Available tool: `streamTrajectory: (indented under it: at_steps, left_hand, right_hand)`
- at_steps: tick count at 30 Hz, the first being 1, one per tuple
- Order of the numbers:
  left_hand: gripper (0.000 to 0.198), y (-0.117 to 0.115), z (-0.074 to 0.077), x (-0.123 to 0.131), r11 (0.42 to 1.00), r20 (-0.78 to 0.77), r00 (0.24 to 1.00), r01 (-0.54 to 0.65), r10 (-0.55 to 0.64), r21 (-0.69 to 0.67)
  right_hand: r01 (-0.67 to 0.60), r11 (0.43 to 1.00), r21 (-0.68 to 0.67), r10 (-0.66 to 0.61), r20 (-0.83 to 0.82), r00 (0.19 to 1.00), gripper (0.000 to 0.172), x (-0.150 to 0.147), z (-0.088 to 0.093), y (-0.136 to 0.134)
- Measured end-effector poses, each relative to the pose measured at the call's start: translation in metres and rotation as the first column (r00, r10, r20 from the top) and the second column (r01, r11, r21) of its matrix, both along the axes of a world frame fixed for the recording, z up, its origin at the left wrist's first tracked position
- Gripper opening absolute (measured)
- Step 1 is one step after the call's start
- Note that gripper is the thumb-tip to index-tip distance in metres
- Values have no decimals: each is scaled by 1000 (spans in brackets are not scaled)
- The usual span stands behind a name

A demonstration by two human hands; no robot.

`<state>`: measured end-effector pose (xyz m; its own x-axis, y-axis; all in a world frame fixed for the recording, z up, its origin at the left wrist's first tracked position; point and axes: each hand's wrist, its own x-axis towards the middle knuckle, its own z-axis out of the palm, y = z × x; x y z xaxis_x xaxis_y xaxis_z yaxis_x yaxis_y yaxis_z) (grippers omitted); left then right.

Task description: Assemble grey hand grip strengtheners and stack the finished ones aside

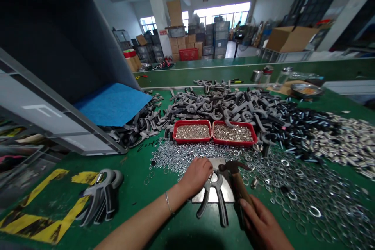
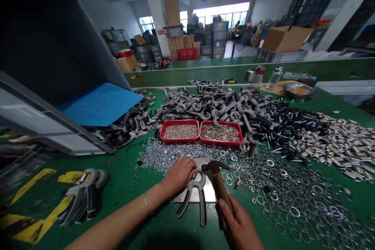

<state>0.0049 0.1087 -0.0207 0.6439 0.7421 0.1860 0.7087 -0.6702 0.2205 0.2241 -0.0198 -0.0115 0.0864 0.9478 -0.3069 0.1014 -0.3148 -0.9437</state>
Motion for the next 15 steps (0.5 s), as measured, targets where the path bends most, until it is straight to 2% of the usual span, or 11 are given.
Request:
streamTrajectory:
  at_steps: [3,5,7,9,12,13,15]
  left_hand:
    - [19,-17,2,-13,990,95,987,-127,133,-68]
    - [21,-33,6,-24,985,127,982,-125,140,-123]
    - [24,-45,11,-33,986,104,991,-70,86,-153]
    - [23,-51,16,-37,987,50,998,-32,40,-160]
    - [18,-48,20,-34,987,-37,998,-46,41,-152]
    - [19,-46,21,-33,987,-52,998,-55,48,-148]
    - [20,-42,22,-31,987,-56,997,-64,56,-144]
  right_hand:
    - [-163,984,73,142,239,961,45,14,32,11]
    - [-265,959,97,209,386,898,39,20,56,19]
    - [-346,929,131,241,494,835,37,23,71,28]
    - [-419,902,100,285,590,755,36,21,73,37]
    - [-531,845,-71,445,645,621,34,15,64,50]
    - [-561,821,-103,491,629,603,35,12,62,53]
    - [-586,807,-71,508,587,630,39,8,62,57]
